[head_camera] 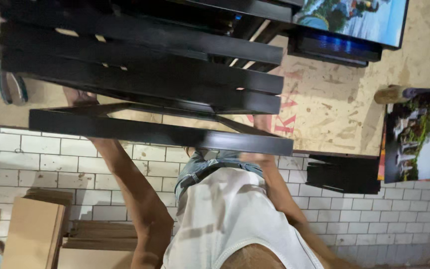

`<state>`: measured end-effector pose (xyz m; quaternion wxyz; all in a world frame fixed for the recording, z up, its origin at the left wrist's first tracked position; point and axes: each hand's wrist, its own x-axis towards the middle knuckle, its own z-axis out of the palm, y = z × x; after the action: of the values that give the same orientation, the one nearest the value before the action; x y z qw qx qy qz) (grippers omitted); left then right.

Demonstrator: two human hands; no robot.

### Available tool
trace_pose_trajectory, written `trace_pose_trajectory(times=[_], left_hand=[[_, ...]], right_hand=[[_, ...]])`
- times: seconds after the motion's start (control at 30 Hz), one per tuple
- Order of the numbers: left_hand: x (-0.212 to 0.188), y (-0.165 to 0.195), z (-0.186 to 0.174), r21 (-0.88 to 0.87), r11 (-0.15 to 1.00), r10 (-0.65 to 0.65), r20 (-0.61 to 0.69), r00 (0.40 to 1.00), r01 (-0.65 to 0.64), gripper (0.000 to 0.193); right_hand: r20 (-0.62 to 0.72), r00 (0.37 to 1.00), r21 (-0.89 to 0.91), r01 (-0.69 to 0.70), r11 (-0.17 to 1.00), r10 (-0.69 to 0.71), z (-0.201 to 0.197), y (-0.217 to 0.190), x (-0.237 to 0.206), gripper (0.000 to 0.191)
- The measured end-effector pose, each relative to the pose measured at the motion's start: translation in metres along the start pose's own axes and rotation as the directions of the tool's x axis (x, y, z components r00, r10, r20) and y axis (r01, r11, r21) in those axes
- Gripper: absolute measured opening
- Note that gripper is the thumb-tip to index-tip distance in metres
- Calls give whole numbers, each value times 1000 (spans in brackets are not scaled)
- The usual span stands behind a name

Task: The person assembles picture frames by applying glue to the frame edges, inserting printed images, and stacking the finished frames. They use a glue bottle and a cloth to wipe excess glue from the frames.

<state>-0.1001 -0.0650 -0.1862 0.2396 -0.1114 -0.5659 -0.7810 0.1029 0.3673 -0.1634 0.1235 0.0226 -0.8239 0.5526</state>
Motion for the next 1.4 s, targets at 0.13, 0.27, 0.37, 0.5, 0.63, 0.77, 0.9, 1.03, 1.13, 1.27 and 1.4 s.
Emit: trace_pose_trajectory(times=[0.13,0.27,0.37,0.5,0.63,0.77,0.9,1.03,1.13,1.27,1.4], left_hand=[[2,-6,-4,201,829,482,216,849,-522,65],[5,-13,-13,450,875,139,118,983,-178,45],[14,6,5,214,938,-258,-100,961,274,64],[22,63,50,405,831,-351,-153,924,382,75],[24,101,69,468,804,-323,-174,930,367,70],[20,100,70,464,843,-188,-221,957,273,66],[10,102,79,517,789,-207,-285,936,332,65],[-5,123,95,626,775,16,-161,987,90,70],[-15,138,105,551,822,-18,-225,974,143,74],[-36,153,123,717,696,100,-72,992,-18,75],[-82,172,160,674,705,178,131,975,-219,81]], right_hand=[[5,998,-247,-63,967,66,15,15,-8,28],[-82,979,-77,-195,978,189,36,3,47,24],[-18,955,172,-289,942,296,40,-19,87,24],[-52,978,184,-189,965,202,37,-57,112,27],[-33,970,203,-230,952,241,36,-96,106,23],[0,909,-481,365,797,-416,15,-134,94,15],[114,981,-635,196,748,-160,4,-156,89,9],[189,869,-685,450,573,-456,1,-148,71,16],[151,953,-640,297,709,-262,-5,-117,43,17],[177,953,-500,-130,856,248,-35,-48,-10,22],[101,534,118,-844,523,840,-87,23,-59,29]])
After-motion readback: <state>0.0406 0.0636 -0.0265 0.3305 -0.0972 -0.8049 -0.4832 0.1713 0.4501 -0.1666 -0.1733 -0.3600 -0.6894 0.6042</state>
